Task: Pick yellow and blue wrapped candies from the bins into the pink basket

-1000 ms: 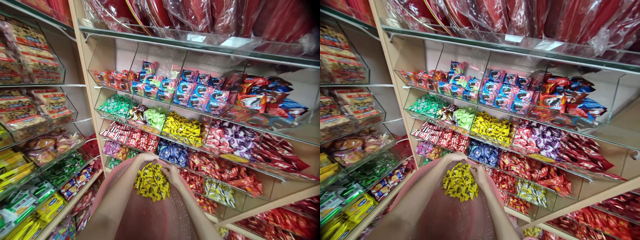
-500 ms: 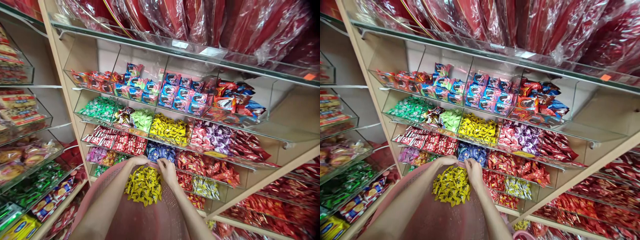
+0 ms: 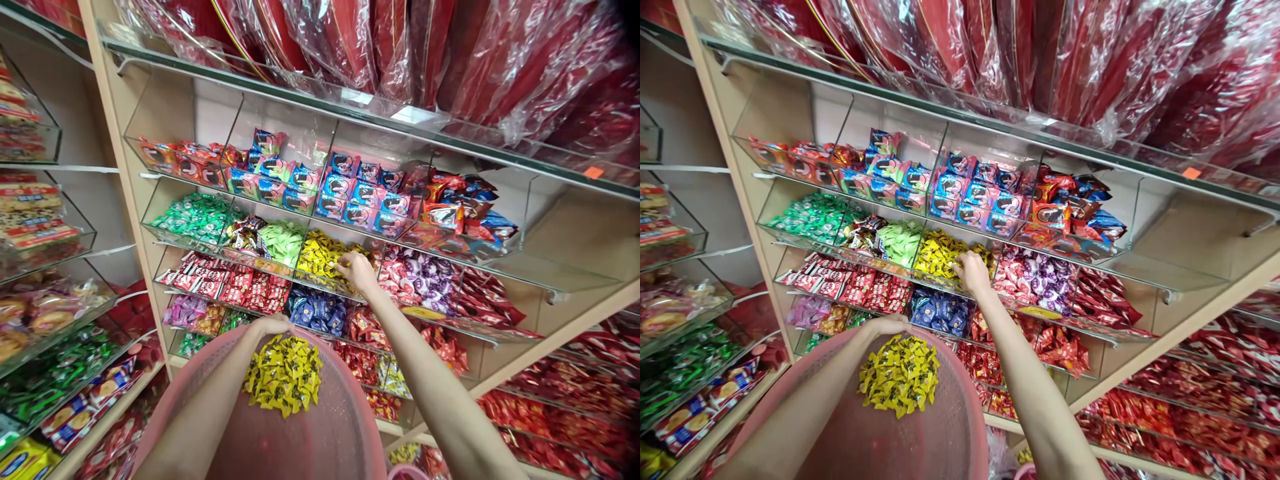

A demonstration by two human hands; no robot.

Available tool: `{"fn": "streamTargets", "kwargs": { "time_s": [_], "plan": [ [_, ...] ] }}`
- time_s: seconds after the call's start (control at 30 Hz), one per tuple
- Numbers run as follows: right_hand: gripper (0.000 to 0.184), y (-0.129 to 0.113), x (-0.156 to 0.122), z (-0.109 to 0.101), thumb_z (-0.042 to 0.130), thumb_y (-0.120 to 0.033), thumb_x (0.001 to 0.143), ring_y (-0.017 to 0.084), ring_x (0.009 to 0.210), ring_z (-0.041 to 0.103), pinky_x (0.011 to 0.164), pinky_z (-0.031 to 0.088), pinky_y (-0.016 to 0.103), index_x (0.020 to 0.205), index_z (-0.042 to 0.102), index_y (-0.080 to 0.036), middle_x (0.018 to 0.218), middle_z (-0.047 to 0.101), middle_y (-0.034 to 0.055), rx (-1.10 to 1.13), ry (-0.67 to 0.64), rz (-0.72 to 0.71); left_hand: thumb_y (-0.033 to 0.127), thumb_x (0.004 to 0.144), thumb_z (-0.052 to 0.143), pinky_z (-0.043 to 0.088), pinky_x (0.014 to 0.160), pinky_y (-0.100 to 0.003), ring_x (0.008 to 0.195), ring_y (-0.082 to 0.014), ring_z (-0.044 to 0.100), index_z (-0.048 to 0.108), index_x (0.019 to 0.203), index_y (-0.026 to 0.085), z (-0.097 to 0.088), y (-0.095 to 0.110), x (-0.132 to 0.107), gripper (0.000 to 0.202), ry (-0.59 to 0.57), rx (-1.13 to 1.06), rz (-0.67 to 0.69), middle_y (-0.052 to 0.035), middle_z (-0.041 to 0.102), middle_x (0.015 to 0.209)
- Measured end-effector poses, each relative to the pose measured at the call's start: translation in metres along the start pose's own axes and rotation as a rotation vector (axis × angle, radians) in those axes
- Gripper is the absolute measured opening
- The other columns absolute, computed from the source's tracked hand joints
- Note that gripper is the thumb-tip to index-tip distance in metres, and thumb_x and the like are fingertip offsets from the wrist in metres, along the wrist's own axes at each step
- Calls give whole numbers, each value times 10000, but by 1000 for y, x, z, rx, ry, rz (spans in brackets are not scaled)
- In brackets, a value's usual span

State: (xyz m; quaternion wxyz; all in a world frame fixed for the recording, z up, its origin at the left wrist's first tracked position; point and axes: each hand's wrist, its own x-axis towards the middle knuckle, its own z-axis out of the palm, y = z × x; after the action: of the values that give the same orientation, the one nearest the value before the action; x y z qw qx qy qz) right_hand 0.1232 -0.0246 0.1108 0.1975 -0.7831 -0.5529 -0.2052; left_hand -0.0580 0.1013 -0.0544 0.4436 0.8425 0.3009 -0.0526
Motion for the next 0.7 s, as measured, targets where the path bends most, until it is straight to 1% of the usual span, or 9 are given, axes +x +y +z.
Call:
{"fn": "streamTargets", "kwargs": {
  "time_s": [0.1,0.2,0.33,0.4,0.47,0.57,0.63,0.7],
  "plan": [
    [213,-10,6,11,512,-342,791,172,801,532,666,366,253,827,655,-189,828,611,63,-32,-59,-12,380,553,556,254,413,-209,435,-86,375,520,540,169,0,0,-2,215,30,0,-11,44,432,471],
    [191,-18,7,19,508,-310,788,170,786,535,654,361,252,797,657,-191,829,617,66,-49,-77,13,374,558,551,261,410,-205,443,-87,387,535,566,165,-2,1,-5,210,37,2,-13,38,452,491],
    [169,-18,6,25,502,-252,768,179,759,543,635,359,258,788,657,-188,821,625,74,-72,-35,74,368,562,544,255,407,-207,439,-86,377,533,564,166,-4,2,-8,202,-10,36,-8,39,436,484],
    [169,-16,5,26,496,-237,759,179,738,543,622,359,257,763,655,-180,802,626,78,-76,-4,99,375,561,549,254,413,-208,451,-85,372,534,564,167,-4,0,-6,209,-2,45,1,41,435,493],
    [177,-15,4,23,483,-230,758,174,721,539,616,361,254,745,651,-174,794,624,80,-64,35,109,386,560,555,253,421,-208,465,-84,366,536,564,168,-3,-3,-3,219,17,45,18,42,437,504],
    [201,-15,-1,5,457,-241,771,173,719,534,638,371,263,745,645,-173,804,621,80,4,110,99,395,560,558,250,428,-209,471,-85,361,533,563,168,-2,-9,3,229,23,33,27,44,430,499],
    [218,-18,-11,-10,444,-262,785,175,724,534,664,378,274,757,640,-171,805,620,77,83,177,80,399,557,563,252,431,-209,469,-84,361,531,565,168,-2,-11,5,233,17,22,30,47,424,495],
    [230,-22,-28,-20,441,-288,791,173,725,537,681,384,277,767,634,-165,803,622,72,186,226,51,400,551,568,255,431,-208,467,-83,360,530,567,169,-2,-11,4,235,10,10,29,49,423,499]
  ]
}}
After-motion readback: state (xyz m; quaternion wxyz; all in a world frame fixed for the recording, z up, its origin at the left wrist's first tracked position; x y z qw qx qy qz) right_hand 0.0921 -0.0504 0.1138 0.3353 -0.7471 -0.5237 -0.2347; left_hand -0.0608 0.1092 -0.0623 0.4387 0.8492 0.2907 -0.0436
